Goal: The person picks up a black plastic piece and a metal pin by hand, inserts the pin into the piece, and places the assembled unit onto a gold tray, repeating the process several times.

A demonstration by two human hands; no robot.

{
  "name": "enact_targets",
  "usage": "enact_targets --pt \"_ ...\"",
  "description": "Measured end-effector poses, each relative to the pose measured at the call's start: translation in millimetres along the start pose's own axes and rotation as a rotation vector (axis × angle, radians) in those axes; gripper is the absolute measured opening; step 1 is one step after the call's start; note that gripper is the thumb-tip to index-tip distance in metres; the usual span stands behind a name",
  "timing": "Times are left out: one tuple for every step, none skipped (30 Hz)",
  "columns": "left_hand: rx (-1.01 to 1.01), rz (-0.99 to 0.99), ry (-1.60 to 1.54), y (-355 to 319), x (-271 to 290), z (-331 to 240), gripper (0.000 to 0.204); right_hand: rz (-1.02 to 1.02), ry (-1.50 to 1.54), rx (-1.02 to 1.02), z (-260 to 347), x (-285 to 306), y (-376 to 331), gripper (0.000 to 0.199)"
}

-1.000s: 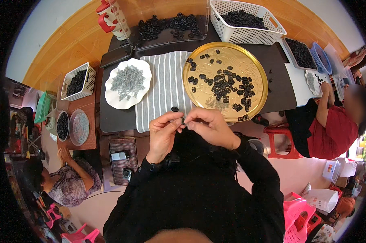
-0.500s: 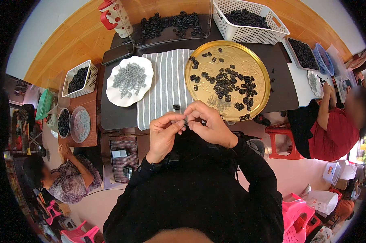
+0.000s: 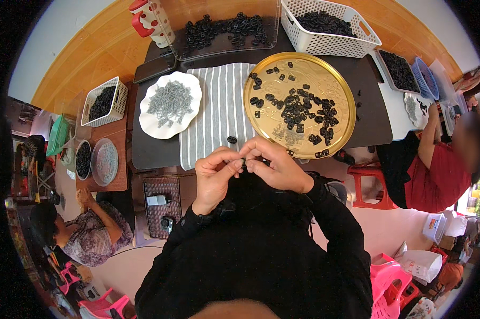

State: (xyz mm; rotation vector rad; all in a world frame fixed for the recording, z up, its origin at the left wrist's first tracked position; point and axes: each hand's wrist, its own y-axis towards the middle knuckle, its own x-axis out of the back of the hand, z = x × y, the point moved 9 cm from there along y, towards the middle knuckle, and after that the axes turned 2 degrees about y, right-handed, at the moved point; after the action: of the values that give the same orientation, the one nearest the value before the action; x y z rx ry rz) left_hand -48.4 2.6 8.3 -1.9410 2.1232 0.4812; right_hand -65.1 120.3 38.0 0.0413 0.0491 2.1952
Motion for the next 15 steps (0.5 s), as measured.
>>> enact_targets --pt "0.000 0.000 0.001 0.4 0.4 -0.1 0.015 0.000 0.001 0.000 -1.2 0.3 -0.2 0.023" --pt "0.019 0.008 0.002 1.0 0.5 1.4 0.014 -0.001 0.045 -0.007 -4.0 0.8 -0.4 0.023" --pt "0.037 0.016 0.002 1.5 0.5 2.8 0.014 -0.003 0.088 -0.014 -6.9 1.4 -0.7 0.022" --pt "0.036 0.015 0.002 1.5 1.9 2.6 0.014 -0.002 0.088 -0.014 -8.5 1.5 -0.8 0.022" --pt "0.057 0.021 -0.015 1.4 2.6 4.8 0.014 0.007 0.099 -0.014 -10.2 1.0 -1.0 0.022" --pt "0.077 0.027 -0.032 1.3 2.7 6.8 0.013 0.016 0.110 -0.013 -10.9 0.2 -1.1 0.021" --pt "0.077 0.026 -0.032 1.2 2.9 6.4 0.013 0.017 0.110 -0.013 -10.8 -0.8 -1.2 0.021" --pt "0.066 0.026 -0.018 1.1 3.0 5.2 0.013 0.007 0.097 -0.004 -10.0 -1.2 -1.1 0.021" --pt "0.056 0.026 -0.004 1.0 3.0 3.9 0.013 -0.003 0.084 0.005 -9.1 -1.6 -1.2 0.021" --pt "0.056 0.026 -0.004 0.9 2.5 3.7 0.013 -0.003 0.083 0.005 -9.3 -2.7 -1.6 0.021" --pt "0.046 0.022 0.024 0.7 2.0 2.2 0.013 -0.017 0.047 0.028 -7.3 -2.6 -2.3 0.021" --pt "0.037 0.017 0.052 0.4 1.6 1.0 0.013 -0.031 0.010 0.051 -5.3 -2.0 -2.5 0.020" --pt "0.037 0.017 0.053 -0.1 0.3 0.8 0.013 -0.030 0.010 0.051 -5.3 -2.1 -2.3 0.020" --pt "0.024 0.005 0.053 -0.6 -0.1 -0.5 0.014 -0.038 -0.052 0.085 -2.7 -1.5 -2.1 0.019" --pt "0.011 -0.007 0.054 -1.0 -0.2 -1.6 0.014 -0.046 -0.115 0.118 -0.3 -1.3 -2.1 0.019"
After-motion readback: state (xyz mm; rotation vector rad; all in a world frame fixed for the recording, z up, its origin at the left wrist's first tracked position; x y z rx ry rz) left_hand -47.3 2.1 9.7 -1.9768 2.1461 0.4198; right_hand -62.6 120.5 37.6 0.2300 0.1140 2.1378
